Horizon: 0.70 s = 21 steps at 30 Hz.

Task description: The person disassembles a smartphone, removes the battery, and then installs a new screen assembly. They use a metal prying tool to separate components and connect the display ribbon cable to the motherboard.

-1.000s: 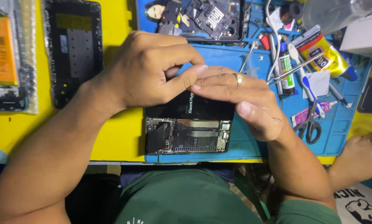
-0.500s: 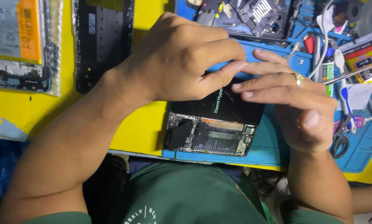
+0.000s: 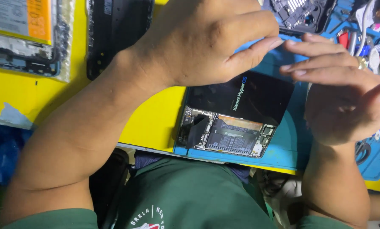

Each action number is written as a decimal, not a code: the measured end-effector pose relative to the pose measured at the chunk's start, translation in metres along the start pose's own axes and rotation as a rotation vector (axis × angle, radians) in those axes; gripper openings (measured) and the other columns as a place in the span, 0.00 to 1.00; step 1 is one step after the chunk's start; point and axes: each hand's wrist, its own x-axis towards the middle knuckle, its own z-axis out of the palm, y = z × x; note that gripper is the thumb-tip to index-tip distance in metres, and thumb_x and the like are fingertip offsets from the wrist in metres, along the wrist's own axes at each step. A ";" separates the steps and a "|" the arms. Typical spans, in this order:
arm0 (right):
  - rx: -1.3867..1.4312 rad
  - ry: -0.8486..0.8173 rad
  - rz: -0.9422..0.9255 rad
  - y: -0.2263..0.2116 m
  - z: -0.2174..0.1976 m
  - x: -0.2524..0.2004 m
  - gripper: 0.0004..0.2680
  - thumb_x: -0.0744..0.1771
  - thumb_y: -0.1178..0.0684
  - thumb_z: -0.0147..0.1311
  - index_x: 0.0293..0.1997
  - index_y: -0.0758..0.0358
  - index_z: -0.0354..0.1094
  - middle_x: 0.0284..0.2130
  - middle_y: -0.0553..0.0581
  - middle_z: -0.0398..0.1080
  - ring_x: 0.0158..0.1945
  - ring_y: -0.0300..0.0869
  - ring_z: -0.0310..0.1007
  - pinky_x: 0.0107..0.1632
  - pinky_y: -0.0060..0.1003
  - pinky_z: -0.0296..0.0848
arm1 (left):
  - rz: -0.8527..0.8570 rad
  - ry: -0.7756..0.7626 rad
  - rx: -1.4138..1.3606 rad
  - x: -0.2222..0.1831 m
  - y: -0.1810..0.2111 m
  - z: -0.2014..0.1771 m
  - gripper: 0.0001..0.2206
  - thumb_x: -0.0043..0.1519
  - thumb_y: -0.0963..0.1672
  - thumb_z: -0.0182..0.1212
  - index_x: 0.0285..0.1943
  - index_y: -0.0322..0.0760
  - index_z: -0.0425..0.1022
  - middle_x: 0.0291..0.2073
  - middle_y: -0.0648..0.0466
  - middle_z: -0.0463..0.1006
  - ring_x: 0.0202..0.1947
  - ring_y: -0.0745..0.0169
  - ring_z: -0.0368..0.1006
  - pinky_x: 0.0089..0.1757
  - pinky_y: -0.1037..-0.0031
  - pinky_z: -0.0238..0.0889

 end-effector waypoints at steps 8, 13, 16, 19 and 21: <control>-0.002 0.173 0.102 -0.005 0.001 0.003 0.28 0.75 0.31 0.23 0.38 0.67 0.68 0.35 0.67 0.71 0.57 0.64 0.80 0.75 0.51 0.73 | -0.020 -0.019 0.076 -0.007 0.003 -0.004 0.07 0.82 0.45 0.66 0.49 0.47 0.79 0.37 0.60 0.78 0.39 0.60 0.76 0.39 0.70 0.65; -0.024 0.189 0.067 -0.012 0.004 0.011 0.30 0.75 0.34 0.21 0.37 0.73 0.68 0.33 0.72 0.70 0.50 0.63 0.78 0.62 0.49 0.75 | -0.049 -0.165 0.168 -0.018 0.003 -0.008 0.09 0.91 0.46 0.71 0.55 0.52 0.84 0.40 0.61 0.77 0.40 0.58 0.73 0.41 0.69 0.63; -0.032 0.204 -0.019 -0.010 0.006 0.016 0.28 0.76 0.39 0.23 0.35 0.78 0.67 0.29 0.75 0.69 0.44 0.66 0.76 0.56 0.54 0.76 | -0.064 -0.215 0.187 -0.020 0.001 -0.009 0.09 0.92 0.46 0.71 0.55 0.56 0.86 0.32 0.65 0.67 0.36 0.62 0.70 0.40 0.70 0.62; -0.018 0.217 0.005 -0.013 0.007 0.015 0.27 0.76 0.40 0.25 0.36 0.79 0.67 0.30 0.75 0.69 0.43 0.65 0.76 0.55 0.52 0.76 | -0.054 -0.222 0.121 -0.016 0.000 -0.011 0.08 0.91 0.44 0.73 0.55 0.50 0.87 0.31 0.63 0.70 0.36 0.59 0.70 0.41 0.67 0.63; 0.007 0.231 0.018 -0.010 0.006 0.013 0.28 0.76 0.39 0.26 0.36 0.79 0.67 0.30 0.76 0.69 0.43 0.66 0.76 0.55 0.53 0.77 | -0.061 -0.234 0.147 -0.019 0.001 -0.010 0.09 0.93 0.45 0.73 0.56 0.53 0.86 0.32 0.64 0.68 0.36 0.59 0.69 0.41 0.68 0.62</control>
